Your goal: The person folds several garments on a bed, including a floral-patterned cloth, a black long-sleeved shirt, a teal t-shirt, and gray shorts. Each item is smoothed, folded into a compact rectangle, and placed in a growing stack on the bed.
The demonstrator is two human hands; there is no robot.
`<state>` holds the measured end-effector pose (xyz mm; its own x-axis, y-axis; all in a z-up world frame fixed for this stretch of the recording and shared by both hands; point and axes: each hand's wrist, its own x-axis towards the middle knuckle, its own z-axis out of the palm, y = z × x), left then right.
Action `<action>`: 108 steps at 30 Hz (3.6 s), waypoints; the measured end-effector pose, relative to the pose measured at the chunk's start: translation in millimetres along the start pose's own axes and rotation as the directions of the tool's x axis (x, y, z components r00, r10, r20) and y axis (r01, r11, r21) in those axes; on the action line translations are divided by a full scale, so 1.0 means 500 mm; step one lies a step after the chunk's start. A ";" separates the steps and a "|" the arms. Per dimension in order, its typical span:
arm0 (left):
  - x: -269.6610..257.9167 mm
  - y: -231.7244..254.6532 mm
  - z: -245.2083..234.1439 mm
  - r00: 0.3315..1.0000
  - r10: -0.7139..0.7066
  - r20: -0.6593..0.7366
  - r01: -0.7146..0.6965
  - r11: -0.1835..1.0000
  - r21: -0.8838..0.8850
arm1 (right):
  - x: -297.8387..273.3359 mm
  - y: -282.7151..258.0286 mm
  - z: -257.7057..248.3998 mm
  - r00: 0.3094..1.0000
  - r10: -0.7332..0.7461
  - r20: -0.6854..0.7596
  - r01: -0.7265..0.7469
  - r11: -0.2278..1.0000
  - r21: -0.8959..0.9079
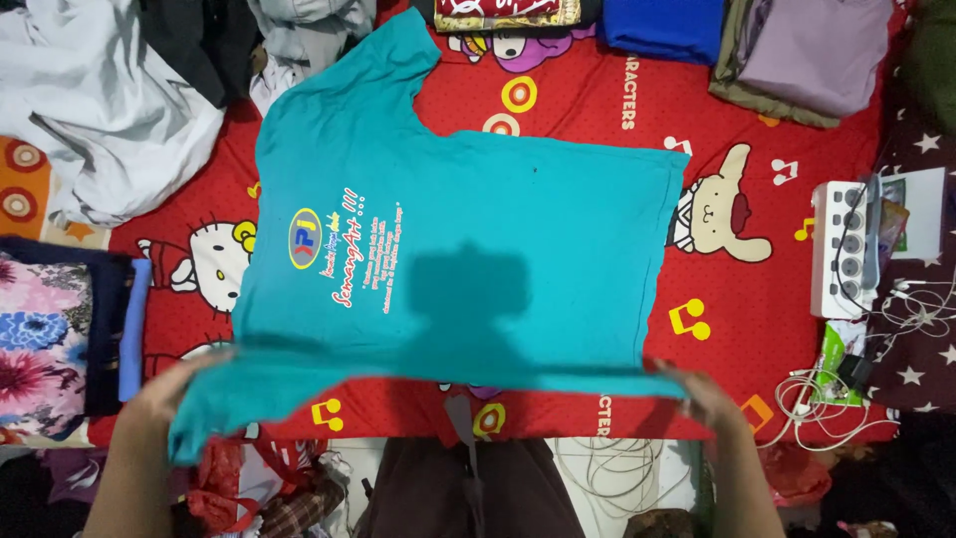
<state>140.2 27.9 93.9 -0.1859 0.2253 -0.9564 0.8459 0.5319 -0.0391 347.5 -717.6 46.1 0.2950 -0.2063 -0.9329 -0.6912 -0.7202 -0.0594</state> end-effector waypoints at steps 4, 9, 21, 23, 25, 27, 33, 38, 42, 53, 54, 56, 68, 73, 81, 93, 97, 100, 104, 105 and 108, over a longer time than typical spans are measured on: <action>0.270 0.116 -0.020 0.419 0.679 0.602 -0.573 0.712 -0.405 | 0.184 -0.025 -0.066 0.965 -0.244 0.097 0.118 0.732 0.671; 0.155 0.242 0.160 0.361 0.758 0.544 0.041 0.569 -0.821 | 0.231 -0.138 -0.074 0.992 -0.121 -0.034 0.100 0.589 0.802; 0.395 0.149 0.156 0.163 0.966 -0.202 -0.743 0.255 0.619 | 0.310 -0.056 0.071 0.630 -0.375 -0.680 0.396 0.909 -0.134; 0.419 0.141 0.137 0.269 0.883 -0.385 -0.463 0.469 0.752 | 0.280 -0.055 0.093 0.736 -0.239 -0.634 0.367 0.927 0.076; 0.406 0.110 0.118 0.371 0.876 -0.307 -0.508 0.469 0.723 | 0.297 -0.029 0.100 0.775 -0.219 -0.593 0.351 0.929 0.116; 0.353 0.091 0.111 0.462 0.859 -0.219 -0.551 0.471 0.689 | 0.293 -0.020 0.106 0.810 -0.199 -0.551 0.333 0.930 0.155; 0.391 0.061 0.074 0.481 0.871 -0.099 -0.424 0.330 0.844 | 0.242 -0.055 0.111 0.749 -0.231 -0.620 0.333 0.941 0.052; 0.362 0.055 0.043 0.559 0.828 0.032 -0.693 0.446 0.566 | 0.218 -0.067 0.105 0.582 -0.330 -0.743 0.460 0.887 -0.033; 0.323 0.012 0.031 0.545 0.825 0.149 -0.815 0.480 0.323 | 0.196 -0.041 0.061 0.597 -0.347 -0.723 0.493 0.870 -0.011; 0.379 -0.093 0.065 0.736 0.633 0.242 -0.626 0.499 0.599 | 0.289 0.096 -0.069 0.681 -0.296 -0.670 0.164 0.953 -0.255; 0.383 -0.092 0.057 0.738 0.630 0.243 -0.626 0.503 0.596 | 0.288 0.087 -0.069 0.681 -0.298 -0.669 0.161 0.952 -0.260; 0.390 -0.082 0.032 0.737 0.676 -0.004 -0.390 0.430 0.814 | 0.294 0.045 -0.066 0.540 -0.458 -0.706 0.118 0.872 -0.476; 0.278 -0.086 0.096 0.578 0.813 0.070 -0.810 0.560 0.176 | 0.100 -0.632 0.391 -0.056 -0.989 0.137 0.711 -0.135 -0.690; 0.374 -0.149 0.106 0.601 0.794 0.090 -0.766 0.540 0.349 | 0.113 -0.761 0.569 -0.043 -0.981 0.187 0.690 -0.164 -0.705; 0.329 -0.183 0.102 0.560 0.823 0.095 -0.767 0.471 0.436 | 0.127 -0.815 0.679 0.453 -0.872 0.187 0.791 0.297 -0.535; 0.171 -0.147 0.058 0.525 0.843 0.119 -0.773 0.413 0.482 | 0.136 -0.912 0.682 0.282 -0.957 0.064 0.953 0.272 -0.130; 0.186 -0.148 0.050 0.509 0.858 0.067 -0.783 0.429 0.451 | 0.040 -0.915 0.642 0.088 -0.994 -0.061 0.994 0.083 0.075; 0.223 -0.156 0.056 0.523 0.851 0.038 -0.765 0.450 0.460 | 0.161 -0.913 0.617 0.250 -0.968 0.006 0.968 0.250 -0.027; 0.258 -0.172 0.055 0.560 0.828 0.006 -0.753 0.506 0.421 | 0.210 -0.937 0.604 0.240 -0.971 0.018 0.798 0.187 -0.573; 0.278 -0.180 0.055 0.561 0.828 0.009 -0.752 0.505 0.422 | 0.139 -0.942 0.607 0.243 -0.970 0.016 0.797 0.191 -0.573; 0.315 -0.191 0.054 0.576 0.816 0.032 -0.778 0.537 0.325 | 0.001 -0.963 0.632 -0.023 -0.960 0.280 0.670 -0.223 -0.708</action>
<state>43.6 -9.4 -60.7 0.5995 0.5382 -0.5925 0.7615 -0.1554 0.6293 472.2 -161.7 -38.0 0.4720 0.8813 -0.0210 0.8188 -0.4471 -0.3600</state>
